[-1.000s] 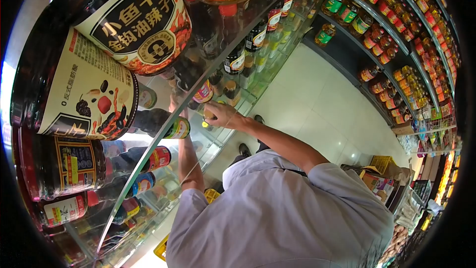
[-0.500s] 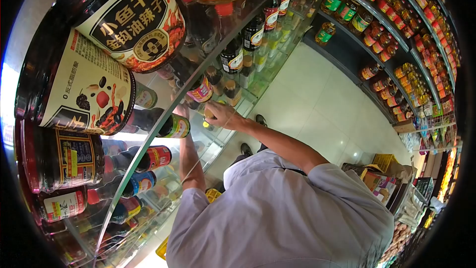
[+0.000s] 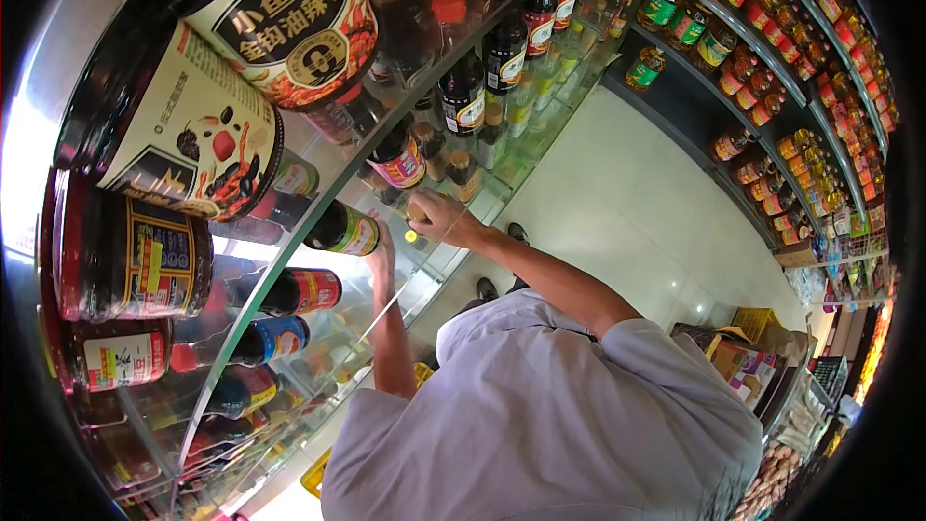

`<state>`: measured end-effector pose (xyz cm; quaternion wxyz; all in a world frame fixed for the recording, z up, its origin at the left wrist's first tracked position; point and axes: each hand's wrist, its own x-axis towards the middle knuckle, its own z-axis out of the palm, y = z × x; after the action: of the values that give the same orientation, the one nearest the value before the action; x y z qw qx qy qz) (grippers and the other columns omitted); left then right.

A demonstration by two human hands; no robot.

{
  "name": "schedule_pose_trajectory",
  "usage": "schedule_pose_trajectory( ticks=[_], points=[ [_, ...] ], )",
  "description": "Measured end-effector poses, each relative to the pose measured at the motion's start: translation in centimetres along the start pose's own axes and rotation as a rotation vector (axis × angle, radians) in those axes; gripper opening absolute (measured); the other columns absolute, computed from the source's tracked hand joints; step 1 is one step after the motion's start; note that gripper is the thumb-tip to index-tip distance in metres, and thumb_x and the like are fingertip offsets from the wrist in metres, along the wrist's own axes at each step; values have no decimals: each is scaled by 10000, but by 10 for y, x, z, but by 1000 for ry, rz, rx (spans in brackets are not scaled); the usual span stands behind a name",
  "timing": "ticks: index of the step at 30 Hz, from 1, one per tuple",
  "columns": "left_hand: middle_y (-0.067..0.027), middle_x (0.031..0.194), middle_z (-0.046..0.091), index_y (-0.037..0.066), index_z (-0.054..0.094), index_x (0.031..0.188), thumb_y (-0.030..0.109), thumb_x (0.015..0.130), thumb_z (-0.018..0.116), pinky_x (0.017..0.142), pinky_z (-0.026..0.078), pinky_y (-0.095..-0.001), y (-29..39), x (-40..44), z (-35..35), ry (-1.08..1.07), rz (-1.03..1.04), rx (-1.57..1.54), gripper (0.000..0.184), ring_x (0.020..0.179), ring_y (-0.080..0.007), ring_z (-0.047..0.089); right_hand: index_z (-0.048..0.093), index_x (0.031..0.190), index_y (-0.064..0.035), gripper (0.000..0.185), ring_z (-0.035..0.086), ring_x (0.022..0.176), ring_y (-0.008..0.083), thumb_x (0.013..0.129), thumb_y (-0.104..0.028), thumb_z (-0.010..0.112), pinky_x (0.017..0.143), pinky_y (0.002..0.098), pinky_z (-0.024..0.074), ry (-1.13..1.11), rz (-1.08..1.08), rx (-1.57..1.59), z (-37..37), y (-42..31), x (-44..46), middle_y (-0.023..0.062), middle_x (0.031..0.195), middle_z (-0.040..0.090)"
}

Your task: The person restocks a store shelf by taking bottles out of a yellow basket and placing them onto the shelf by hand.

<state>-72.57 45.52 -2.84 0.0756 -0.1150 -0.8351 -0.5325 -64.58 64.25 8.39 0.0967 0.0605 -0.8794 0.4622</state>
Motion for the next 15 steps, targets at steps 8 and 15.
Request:
schedule_pose_trajectory(
  ticks=[8, 15],
  points=[
    [-173, 1196, 587, 42, 408, 1319, 182, 786, 688, 886, 465, -379, 37, -72, 11, -260, -157, 26, 618, 1104, -297, 576, 427, 1277, -33, 625, 554, 1041, 338, 776, -315, 671, 840, 417, 449, 52, 34, 62, -10, -1, -17, 206, 1135, 557],
    [-192, 1069, 561, 27, 472, 1158, 194, 691, 749, 863, 405, -452, 11, -64, 45, -406, 26, -56, 568, 1005, -382, 509, 569, 1114, -75, 381, 593, 797, 207, 826, -309, 656, 700, 319, 473, 97, 370, 8, -12, 40, -98, 84, 881, 590]
  ],
)
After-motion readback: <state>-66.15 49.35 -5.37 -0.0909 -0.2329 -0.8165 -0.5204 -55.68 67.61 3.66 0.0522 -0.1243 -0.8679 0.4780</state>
